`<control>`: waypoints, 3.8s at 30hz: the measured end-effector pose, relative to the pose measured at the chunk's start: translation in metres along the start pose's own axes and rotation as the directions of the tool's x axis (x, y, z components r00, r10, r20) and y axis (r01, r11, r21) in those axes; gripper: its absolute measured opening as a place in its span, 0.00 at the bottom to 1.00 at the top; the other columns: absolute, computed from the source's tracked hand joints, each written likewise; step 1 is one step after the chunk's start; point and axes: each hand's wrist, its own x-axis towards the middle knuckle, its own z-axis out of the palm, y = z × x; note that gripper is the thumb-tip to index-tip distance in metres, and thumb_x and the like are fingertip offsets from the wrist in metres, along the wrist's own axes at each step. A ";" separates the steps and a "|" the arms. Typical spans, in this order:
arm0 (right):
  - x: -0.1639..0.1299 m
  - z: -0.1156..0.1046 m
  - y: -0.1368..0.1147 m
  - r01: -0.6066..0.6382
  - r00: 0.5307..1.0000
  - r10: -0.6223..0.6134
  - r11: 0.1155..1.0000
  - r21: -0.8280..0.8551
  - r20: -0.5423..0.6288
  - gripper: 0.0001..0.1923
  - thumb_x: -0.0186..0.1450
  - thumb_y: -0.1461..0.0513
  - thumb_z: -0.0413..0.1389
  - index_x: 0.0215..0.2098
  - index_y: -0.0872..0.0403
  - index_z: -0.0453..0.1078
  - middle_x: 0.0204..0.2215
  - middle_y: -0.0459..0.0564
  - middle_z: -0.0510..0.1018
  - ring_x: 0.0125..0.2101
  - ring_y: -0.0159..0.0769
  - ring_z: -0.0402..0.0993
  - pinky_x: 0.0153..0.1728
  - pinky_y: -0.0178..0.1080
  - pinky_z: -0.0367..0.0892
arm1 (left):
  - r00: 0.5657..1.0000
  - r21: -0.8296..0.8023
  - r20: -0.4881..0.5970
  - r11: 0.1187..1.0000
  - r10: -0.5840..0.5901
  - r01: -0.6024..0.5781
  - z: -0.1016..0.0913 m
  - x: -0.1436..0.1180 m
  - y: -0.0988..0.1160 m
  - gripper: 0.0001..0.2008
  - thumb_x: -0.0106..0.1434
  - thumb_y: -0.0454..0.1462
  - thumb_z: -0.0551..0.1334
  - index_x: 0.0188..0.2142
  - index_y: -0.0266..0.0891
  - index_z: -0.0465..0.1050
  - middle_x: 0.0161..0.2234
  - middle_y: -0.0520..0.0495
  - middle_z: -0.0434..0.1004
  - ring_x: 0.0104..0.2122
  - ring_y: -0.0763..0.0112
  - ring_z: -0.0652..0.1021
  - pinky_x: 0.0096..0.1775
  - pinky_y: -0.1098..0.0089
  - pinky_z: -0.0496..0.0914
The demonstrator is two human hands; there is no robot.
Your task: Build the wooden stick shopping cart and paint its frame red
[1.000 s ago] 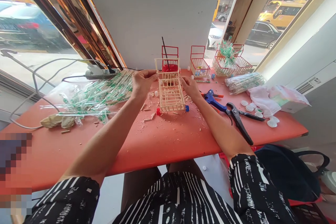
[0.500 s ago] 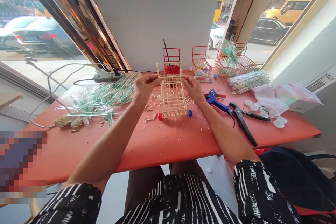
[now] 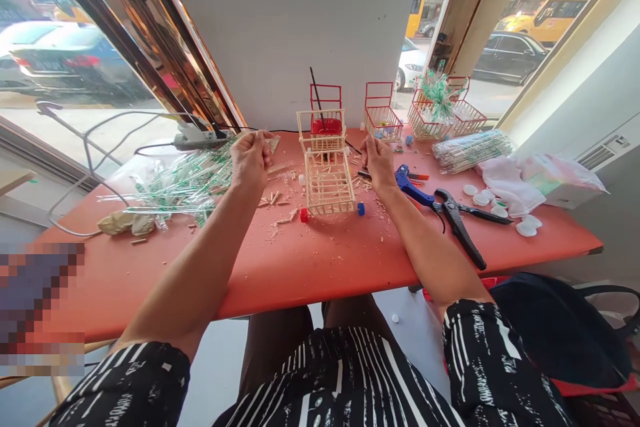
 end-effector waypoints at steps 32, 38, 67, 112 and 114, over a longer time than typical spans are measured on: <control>0.015 -0.012 0.006 0.032 0.999 -0.029 0.991 0.133 -0.022 0.24 0.63 0.39 0.71 0.43 0.47 0.82 0.40 0.47 0.85 0.34 0.28 0.77 0.26 0.29 0.66 | 0.989 -0.165 0.031 0.975 -0.146 0.149 -0.009 0.011 0.008 0.09 0.62 0.23 0.67 0.31 0.36 0.78 0.22 0.55 0.73 0.19 0.84 0.69 0.24 0.81 0.63; 0.032 -0.001 -0.004 0.100 0.993 -0.103 0.994 0.047 0.050 0.22 0.70 0.41 0.67 0.47 0.48 0.84 0.43 0.49 0.87 0.40 0.31 0.80 0.33 0.32 0.72 | 0.990 -0.158 0.093 0.980 -0.110 0.124 -0.005 0.010 0.014 0.06 0.64 0.27 0.67 0.32 0.38 0.78 0.18 0.58 0.65 0.15 0.84 0.60 0.19 0.81 0.55; 0.028 0.015 -0.006 0.041 0.978 -0.065 0.992 0.120 0.198 0.29 0.53 0.35 0.75 0.31 0.49 0.80 0.30 0.45 0.81 0.33 0.30 0.76 0.37 0.35 0.75 | 0.953 0.038 0.284 0.994 -0.107 0.100 0.024 0.004 0.008 0.11 0.50 0.36 0.82 0.29 0.35 0.85 0.23 0.51 0.79 0.24 0.79 0.74 0.28 0.76 0.69; 0.018 0.020 -0.002 0.096 0.994 -0.097 0.995 0.008 0.060 0.24 0.62 0.39 0.72 0.28 0.49 0.79 0.31 0.46 0.84 0.34 0.33 0.79 0.43 0.39 0.76 | 0.981 -0.072 0.188 0.995 -0.055 0.069 0.030 -0.017 -0.007 0.06 0.53 0.32 0.78 0.28 0.36 0.84 0.24 0.52 0.80 0.25 0.78 0.77 0.36 0.73 0.79; 0.017 0.021 0.001 0.108 0.993 -0.108 0.994 0.002 0.047 0.23 0.63 0.40 0.71 0.29 0.49 0.80 0.31 0.46 0.84 0.34 0.33 0.79 0.44 0.39 0.76 | 0.983 -0.075 0.172 0.995 -0.058 0.072 0.031 -0.017 -0.008 0.06 0.53 0.32 0.78 0.28 0.36 0.84 0.23 0.52 0.79 0.25 0.78 0.77 0.36 0.72 0.80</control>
